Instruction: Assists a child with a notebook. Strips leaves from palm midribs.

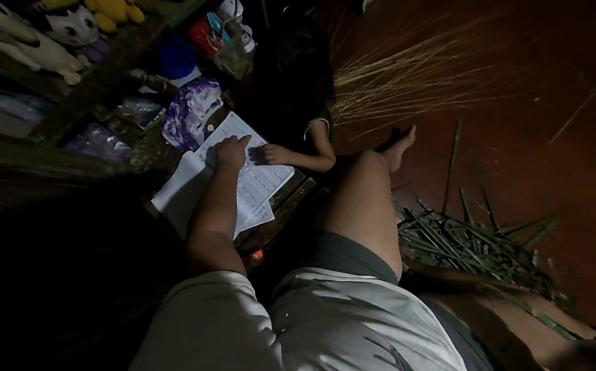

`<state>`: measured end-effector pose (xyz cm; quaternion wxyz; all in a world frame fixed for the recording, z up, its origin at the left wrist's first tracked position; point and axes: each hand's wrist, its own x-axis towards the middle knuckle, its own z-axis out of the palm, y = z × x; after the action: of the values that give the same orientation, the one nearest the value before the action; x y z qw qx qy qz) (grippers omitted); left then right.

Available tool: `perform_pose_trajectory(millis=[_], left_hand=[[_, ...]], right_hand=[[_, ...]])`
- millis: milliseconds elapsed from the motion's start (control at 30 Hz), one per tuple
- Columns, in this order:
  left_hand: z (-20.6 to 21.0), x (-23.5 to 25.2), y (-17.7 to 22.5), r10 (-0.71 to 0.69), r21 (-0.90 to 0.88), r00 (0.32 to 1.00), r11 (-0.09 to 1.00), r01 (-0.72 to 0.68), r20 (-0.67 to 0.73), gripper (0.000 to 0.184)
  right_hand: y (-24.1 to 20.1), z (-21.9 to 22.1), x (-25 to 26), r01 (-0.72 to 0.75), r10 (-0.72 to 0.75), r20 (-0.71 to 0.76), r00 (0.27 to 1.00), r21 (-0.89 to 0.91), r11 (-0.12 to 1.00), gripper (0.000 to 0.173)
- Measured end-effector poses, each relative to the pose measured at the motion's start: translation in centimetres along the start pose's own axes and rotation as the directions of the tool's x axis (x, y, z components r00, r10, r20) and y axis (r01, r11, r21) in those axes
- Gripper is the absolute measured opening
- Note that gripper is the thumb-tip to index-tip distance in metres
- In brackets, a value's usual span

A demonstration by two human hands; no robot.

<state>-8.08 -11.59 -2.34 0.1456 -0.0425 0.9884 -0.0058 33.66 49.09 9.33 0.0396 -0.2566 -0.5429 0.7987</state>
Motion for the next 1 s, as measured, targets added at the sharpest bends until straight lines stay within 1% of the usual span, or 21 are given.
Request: perform_pose_trajectory(millis=[100, 133, 233, 300, 333, 367, 400, 433, 467, 533, 567, 600, 633, 667, 700, 767, 833, 900, 933, 967, 1000], left_hand=[[-0.6, -0.6, 0.8, -0.028, 0.017, 0.998, 0.999, 0.027, 0.055, 0.033], [-0.8, -0.8, 1.0, -0.026, 0.054, 0.997, 0.998, 0.022, 0.079, 0.029], [-1.2, -1.6, 1.6, -0.039, 0.118, 0.991, 0.993, 0.024, 0.127, 0.025], [-1.3, -2.9, 2.0, -0.079, 0.089, 0.990, 0.994, 0.069, 0.118, 0.031], [-1.9, -3.8, 2.3, -0.099, 0.050, 0.988, 0.994, 0.094, 0.117, 0.035], [-3.6, -5.2, 2.8, -0.117, 0.001, 0.980, 0.993, 0.118, 0.163, 0.039], [-6.8, -6.8, 3.8, -0.139, -0.030, 0.942, 0.987, 0.155, 0.306, 0.045], [-8.9, -8.4, 4.7, -0.152, -0.075, 0.924, 0.979, 0.189, 0.352, 0.046], [-9.8, -9.8, 5.4, -0.164, -0.129, 0.923, 0.967, 0.220, 0.348, 0.045], [-9.4, -11.4, 6.2, -0.158, -0.199, 0.925, 0.951, 0.237, 0.346, 0.042], [-7.8, -11.8, 6.2, -0.134, -0.218, 0.932, 0.952, 0.215, 0.338, 0.041], [-4.8, -12.3, 5.9, -0.109, -0.271, 0.962, 0.946, 0.178, 0.251, 0.039], [0.0, -12.7, 5.7, -0.104, -0.359, 0.995, 0.929, 0.095, -0.006, 0.033], [2.4, -13.5, 6.0, -0.092, -0.421, 0.992, 0.906, 0.049, -0.083, 0.030], [2.8, -14.9, 6.8, -0.059, -0.464, 0.996, 0.886, 0.024, -0.062, 0.030], [2.1, -17.8, 9.2, 0.072, -0.530, 0.997, 0.844, -0.083, -0.042, 0.031], [0.7, -19.8, 12.4, 0.227, -0.586, 0.965, 0.767, -0.262, -0.133, 0.032], [-1.2, -20.9, 16.4, 0.374, -0.595, 0.898, 0.675, -0.436, -0.233, 0.031], [-2.4, -21.3, 18.7, 0.456, -0.584, 0.854, 0.633, -0.509, -0.251, 0.031], [-3.9, -21.9, 21.3, 0.544, -0.575, 0.802, 0.583, -0.574, -0.248, 0.032], [-5.3, -22.7, 23.9, 0.642, -0.554, 0.729, 0.526, -0.646, -0.240, 0.034]], right_hand=[[0.1, 0.4, -0.2, -0.003, 0.003, -0.027, 1.000, -0.005, 1.000, 0.030], [0.1, 0.5, -0.4, -0.001, 0.001, -0.038, 0.999, -0.004, 1.000, 0.030], [0.1, 0.5, -0.5, 0.007, -0.007, -0.040, 0.999, 0.005, 1.000, 0.031], [0.2, 0.1, -0.5, 0.012, -0.012, -0.024, 1.000, 0.004, 1.000, 0.031], [0.3, 0.0, -0.5, 0.016, -0.016, -0.019, 1.000, 0.003, 1.000, 0.030], [0.2, 0.0, -0.5, 0.019, -0.019, -0.019, 1.000, 0.004, 1.000, 0.030], [0.2, 0.2, -0.5, 0.022, -0.022, -0.021, 1.000, -0.002, 1.000, 0.030], [0.0, 0.4, -0.5, 0.024, -0.024, -0.022, 0.999, -0.013, 1.000, 0.029], [-0.1, 0.5, -0.6, 0.024, -0.024, -0.022, 0.999, -0.012, 1.000, 0.028], [-0.2, 0.6, -0.6, 0.022, -0.022, -0.021, 1.000, 0.019, 1.000, 0.028], [-0.3, 0.5, -0.6, 0.019, -0.019, -0.010, 1.000, 0.032, 0.999, 0.028], [-0.5, 0.3, -0.6, 0.014, -0.014, 0.006, 1.000, 0.029, 0.999, 0.028], [-0.7, 0.2, -0.6, 0.006, -0.006, 0.013, 1.000, 0.010, 1.000, 0.028], [-1.0, 0.1, -0.5, -0.007, 0.008, 0.017, 1.000, -0.018, 1.000, 0.027], [-1.2, 0.0, -0.5, -0.017, 0.018, 0.022, 1.000, -0.034, 0.999, 0.027], [-1.7, -0.1, -0.4, -0.031, 0.031, 0.002, 1.000, -0.067, 0.997, 0.026], [-2.3, 0.1, -0.3, -0.044, 0.042, -0.033, 0.999, -0.069, 0.997, 0.028], [-2.5, -0.1, 0.2, -0.064, 0.061, -0.060, 0.996, -0.051, 0.997, 0.031], [-2.5, -0.1, 0.5, -0.065, 0.063, -0.063, 0.996, -0.039, 0.997, 0.031], [-2.5, -0.1, 0.8, -0.058, 0.056, -0.063, 0.996, -0.037, 0.998, 0.032], [-2.4, 0.1, 1.0, -0.046, 0.044, -0.066, 0.997, -0.031, 0.998, 0.033]])
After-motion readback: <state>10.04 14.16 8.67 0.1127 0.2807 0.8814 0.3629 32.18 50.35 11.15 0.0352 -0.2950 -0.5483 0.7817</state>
